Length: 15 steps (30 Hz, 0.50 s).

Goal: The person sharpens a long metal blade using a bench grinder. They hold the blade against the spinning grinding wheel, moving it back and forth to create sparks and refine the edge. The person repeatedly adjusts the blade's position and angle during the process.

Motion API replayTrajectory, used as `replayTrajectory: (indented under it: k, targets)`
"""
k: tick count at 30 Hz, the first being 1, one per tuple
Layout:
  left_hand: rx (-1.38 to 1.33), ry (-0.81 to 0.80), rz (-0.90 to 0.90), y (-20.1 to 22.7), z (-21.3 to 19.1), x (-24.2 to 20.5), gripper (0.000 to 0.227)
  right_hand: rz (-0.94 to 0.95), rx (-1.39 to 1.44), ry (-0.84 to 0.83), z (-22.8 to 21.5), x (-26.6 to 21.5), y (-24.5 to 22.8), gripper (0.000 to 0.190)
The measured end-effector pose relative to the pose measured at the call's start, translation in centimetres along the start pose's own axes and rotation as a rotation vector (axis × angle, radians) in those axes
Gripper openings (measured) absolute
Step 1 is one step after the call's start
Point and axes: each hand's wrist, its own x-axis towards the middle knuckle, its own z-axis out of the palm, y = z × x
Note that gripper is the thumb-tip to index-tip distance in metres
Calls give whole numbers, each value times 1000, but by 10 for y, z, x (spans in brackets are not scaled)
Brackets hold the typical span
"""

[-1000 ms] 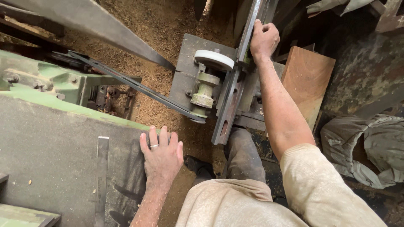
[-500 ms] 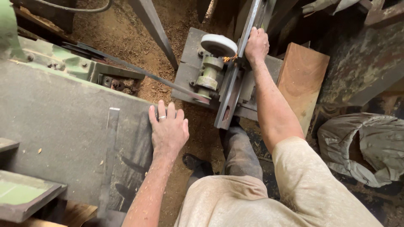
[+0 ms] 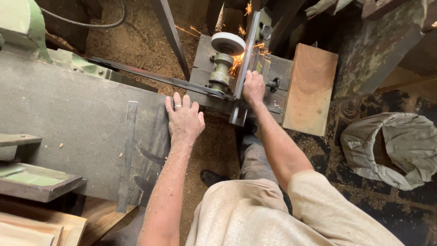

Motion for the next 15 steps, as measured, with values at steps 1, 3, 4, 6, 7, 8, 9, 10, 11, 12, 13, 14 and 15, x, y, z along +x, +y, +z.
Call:
replayTrajectory:
  k: [1, 3, 4, 6, 7, 8, 9, 10, 11, 12, 13, 14, 15]
  targets:
    - [2, 4, 0, 0, 1, -1, 38, 17, 14, 0, -1, -12, -2, 40]
    - [5, 9, 1, 0, 2, -2, 38, 40, 28, 13, -4, -35, -6, 40]
    - [15, 9, 4, 0, 3, -2, 38, 46, 27, 25, -6, -46, -8, 39]
    - [34, 7, 8, 1, 4, -5, 37, 56, 33, 23, -10, -66, -12, 39]
    - [37, 5, 5, 1, 5, -4, 37, 62, 38, 7, -13, -75, -13, 39]
    - [39, 3, 3, 0, 5, -3, 37, 67, 44, -8, -15, -82, -15, 38]
    - [42, 0, 0, 0, 6, -3, 37, 73, 46, -9, -16, -91, -17, 38]
    - [49, 1, 2, -1, 6, -3, 37, 79, 47, -10, -18, -99, -19, 38]
    - [54, 2, 4, 0, 6, -4, 37, 85, 48, -10, -20, -106, -20, 38]
    - [60, 3, 6, 0, 6, -4, 37, 88, 50, -12, -22, -113, -21, 38]
    - [58, -4, 8, 0, 7, -4, 37, 92, 53, -14, -23, -120, -22, 37]
    - [56, -10, 9, 1, 7, -5, 38, 96, 56, -16, -24, -127, -23, 37]
    - [55, -15, 9, 0, 7, -4, 38, 92, 59, -16, -25, -132, -24, 37]
